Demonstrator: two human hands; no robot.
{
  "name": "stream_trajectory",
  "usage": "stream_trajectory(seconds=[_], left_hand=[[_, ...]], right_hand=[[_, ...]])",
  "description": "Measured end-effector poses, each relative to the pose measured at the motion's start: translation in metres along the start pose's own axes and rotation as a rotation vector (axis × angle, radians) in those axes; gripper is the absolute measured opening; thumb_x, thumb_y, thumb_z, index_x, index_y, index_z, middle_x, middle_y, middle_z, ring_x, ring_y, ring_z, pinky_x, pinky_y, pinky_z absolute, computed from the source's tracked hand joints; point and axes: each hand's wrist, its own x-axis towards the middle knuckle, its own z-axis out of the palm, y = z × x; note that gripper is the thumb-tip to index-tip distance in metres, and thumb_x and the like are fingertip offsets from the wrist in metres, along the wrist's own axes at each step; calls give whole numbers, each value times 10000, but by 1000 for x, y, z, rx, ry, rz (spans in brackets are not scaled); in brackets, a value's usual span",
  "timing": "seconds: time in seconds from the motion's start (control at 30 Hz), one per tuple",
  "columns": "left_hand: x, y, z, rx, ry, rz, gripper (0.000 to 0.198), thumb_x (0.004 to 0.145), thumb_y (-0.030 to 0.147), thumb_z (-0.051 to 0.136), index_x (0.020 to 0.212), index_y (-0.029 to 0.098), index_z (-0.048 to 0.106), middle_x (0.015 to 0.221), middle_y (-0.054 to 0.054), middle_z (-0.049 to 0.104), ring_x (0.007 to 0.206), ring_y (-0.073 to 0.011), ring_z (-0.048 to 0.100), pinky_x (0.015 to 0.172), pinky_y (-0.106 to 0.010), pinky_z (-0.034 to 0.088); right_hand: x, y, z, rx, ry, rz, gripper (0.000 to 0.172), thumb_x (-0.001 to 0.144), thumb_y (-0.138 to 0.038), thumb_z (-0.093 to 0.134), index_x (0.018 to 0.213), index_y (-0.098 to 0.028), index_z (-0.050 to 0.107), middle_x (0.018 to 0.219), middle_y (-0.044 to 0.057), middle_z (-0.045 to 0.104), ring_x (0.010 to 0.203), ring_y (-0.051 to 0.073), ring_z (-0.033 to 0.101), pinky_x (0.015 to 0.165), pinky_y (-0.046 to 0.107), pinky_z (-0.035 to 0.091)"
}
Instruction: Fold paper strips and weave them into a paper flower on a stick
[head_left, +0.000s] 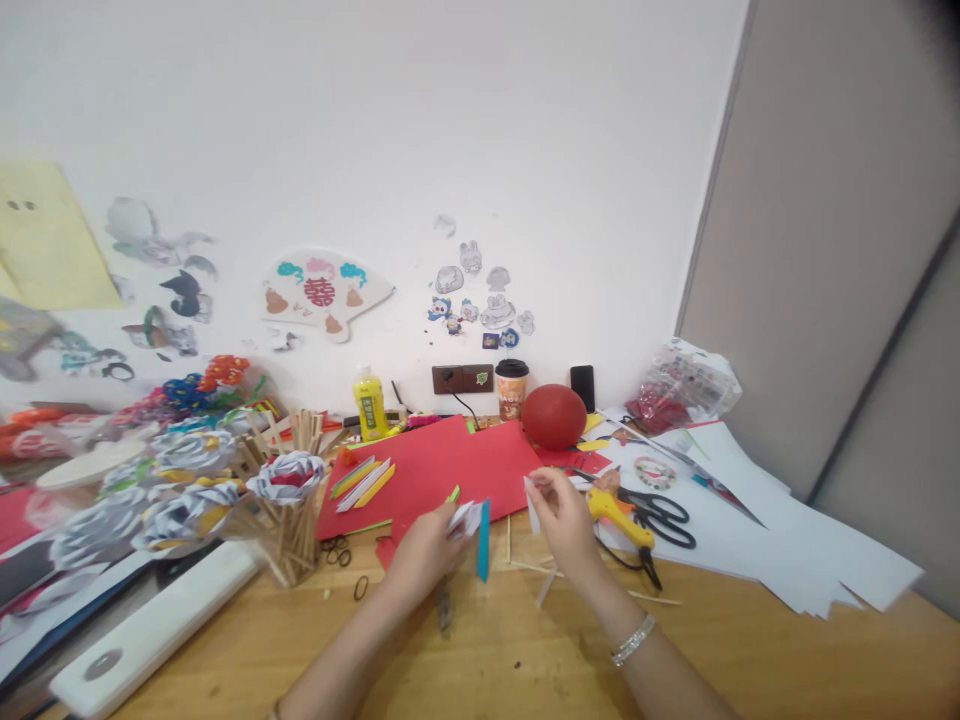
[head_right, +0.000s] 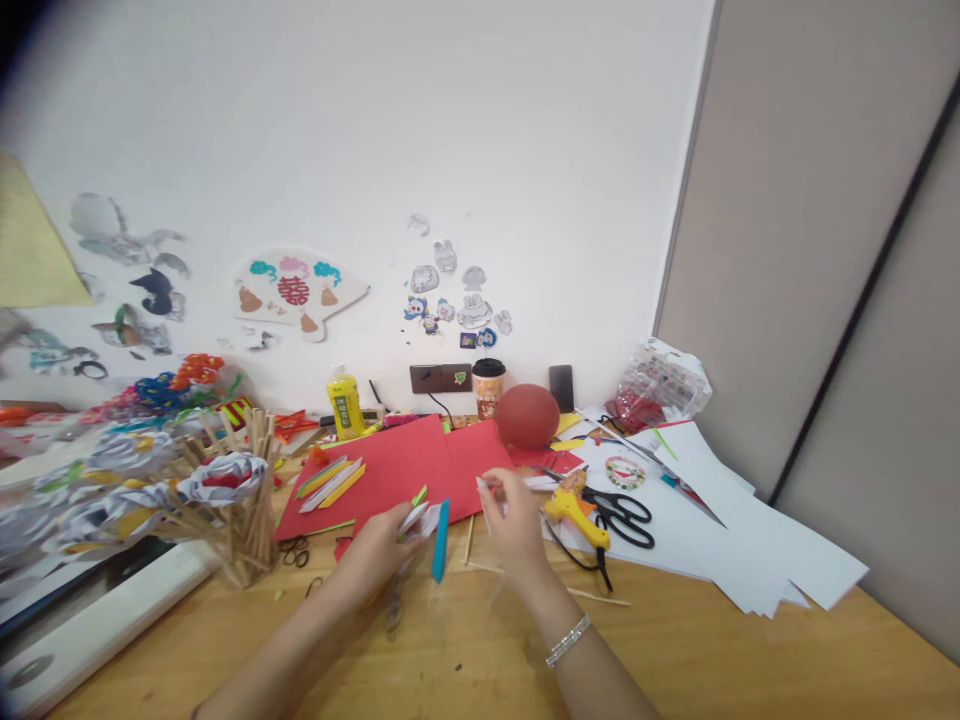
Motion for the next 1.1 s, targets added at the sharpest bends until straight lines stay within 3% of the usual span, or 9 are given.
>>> stream_trajectory(seconds=[0.13,0.33,0.43,0.6,0.7,0.8,0.97,1.1], left_hand=[[3,1,-1,-180,89,44,317,601,287,593,887,153,568,820,-46,637,745,-200,562,639,-247,385],[5,0,3,-425,35,-2,258,650,384,555,749,147,539,623,-2,590,594,-166,535,547,-233,379],[6,-2,7,-535,-40,-30,280,696,445,486,726,167,489,523,29,534,482,-143,505,463,-218,353],[7,-3,8,-372,61,17,209,721,369,444,704,167,497,576,22,552,534,-144,516,510,-220,365],[4,-1,4,-210,104,59,235,730,361,440,720,157,558,640,-9,598,629,-173,544,571,-234,377],[0,6,1,-184,135,90,301,725,420,472,778,162,618,753,-52,646,746,-209,571,652,-252,396],[-4,14,6,-409,-111,197,276,723,387,498,766,157,644,717,-26,644,694,-184,559,636,-250,409],[-2,11,13,-373,-114,215,201,696,337,539,678,147,602,630,1,576,612,-143,499,585,-229,383]], right_hand=[[-1,8,10,284,-10,205,228,743,-357,543,869,-169,572,819,64,626,751,183,589,681,295,462],[-2,7,9,313,31,194,188,779,-363,490,819,-181,505,777,44,616,740,175,584,672,285,452],[-3,1,3,199,18,150,182,833,-356,398,834,-189,470,717,25,603,661,159,570,605,262,431],[-8,-11,0,-95,-80,-89,171,851,-295,382,788,-185,496,703,28,580,665,156,540,622,259,398],[-14,-14,7,4,-210,-98,142,858,-251,375,842,-185,499,749,27,604,685,141,561,632,239,415],[-20,-16,15,136,-254,-24,95,846,-238,407,856,-191,489,789,24,618,729,138,582,634,225,430],[-23,-18,25,343,-200,101,86,835,-266,434,855,-192,472,771,17,612,730,139,593,650,235,452],[-19,-17,24,411,-175,148,129,815,-287,467,893,-185,484,852,44,619,794,153,597,687,251,463]])
